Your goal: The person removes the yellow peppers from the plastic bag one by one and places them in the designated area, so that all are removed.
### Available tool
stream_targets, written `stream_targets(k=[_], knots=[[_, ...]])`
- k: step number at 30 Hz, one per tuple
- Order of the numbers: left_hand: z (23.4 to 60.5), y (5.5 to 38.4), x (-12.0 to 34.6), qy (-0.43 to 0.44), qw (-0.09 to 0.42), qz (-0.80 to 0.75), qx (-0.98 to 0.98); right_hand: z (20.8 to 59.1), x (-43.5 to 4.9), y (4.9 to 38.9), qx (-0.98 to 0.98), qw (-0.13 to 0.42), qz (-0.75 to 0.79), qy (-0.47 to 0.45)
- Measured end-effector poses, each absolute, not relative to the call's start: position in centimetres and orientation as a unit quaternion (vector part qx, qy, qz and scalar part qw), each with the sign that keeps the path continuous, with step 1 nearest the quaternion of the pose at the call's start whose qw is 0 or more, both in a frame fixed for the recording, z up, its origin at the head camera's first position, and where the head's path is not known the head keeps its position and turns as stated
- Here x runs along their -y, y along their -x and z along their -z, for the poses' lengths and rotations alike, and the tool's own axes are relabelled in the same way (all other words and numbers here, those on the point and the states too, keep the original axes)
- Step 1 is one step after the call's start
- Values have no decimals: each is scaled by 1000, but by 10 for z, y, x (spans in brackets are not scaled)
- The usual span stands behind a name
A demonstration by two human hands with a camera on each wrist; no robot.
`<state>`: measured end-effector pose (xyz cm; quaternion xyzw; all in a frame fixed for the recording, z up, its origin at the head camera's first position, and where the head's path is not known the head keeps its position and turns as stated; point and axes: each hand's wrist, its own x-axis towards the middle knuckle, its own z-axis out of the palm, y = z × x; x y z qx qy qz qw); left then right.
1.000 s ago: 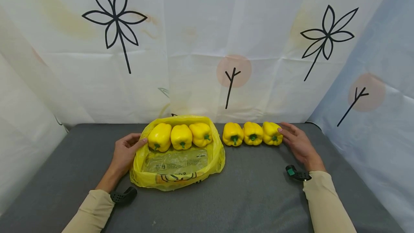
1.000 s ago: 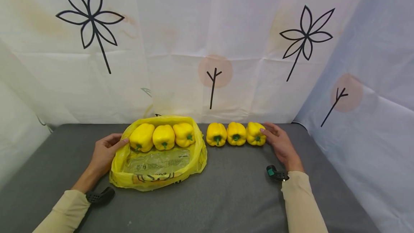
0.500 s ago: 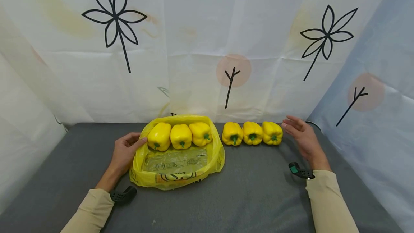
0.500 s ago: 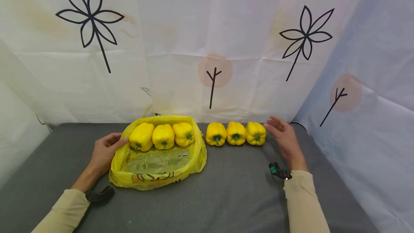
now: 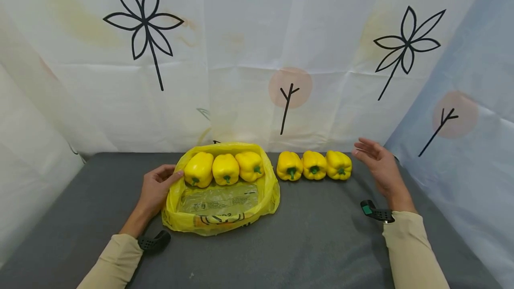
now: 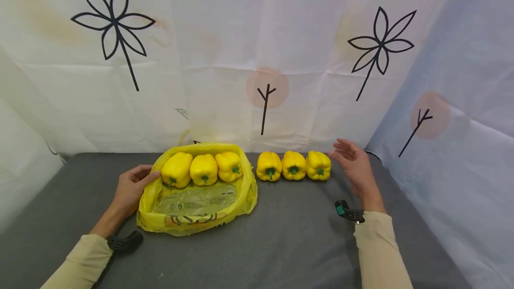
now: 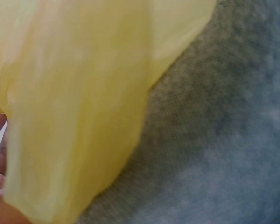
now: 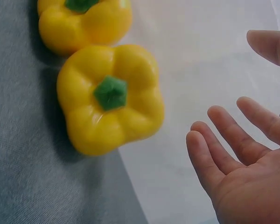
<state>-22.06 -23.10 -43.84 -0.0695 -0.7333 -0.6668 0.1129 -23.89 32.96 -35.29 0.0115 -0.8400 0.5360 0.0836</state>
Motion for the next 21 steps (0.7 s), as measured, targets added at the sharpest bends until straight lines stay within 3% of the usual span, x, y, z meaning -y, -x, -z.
stream_targets(k=[9,21], knots=[[438,220,230,69,110,676,726,339,-318,231,839,90,-534,-61],[439,221,231,76,114,682,719,326,-281,225,827,48,-544,-134]])
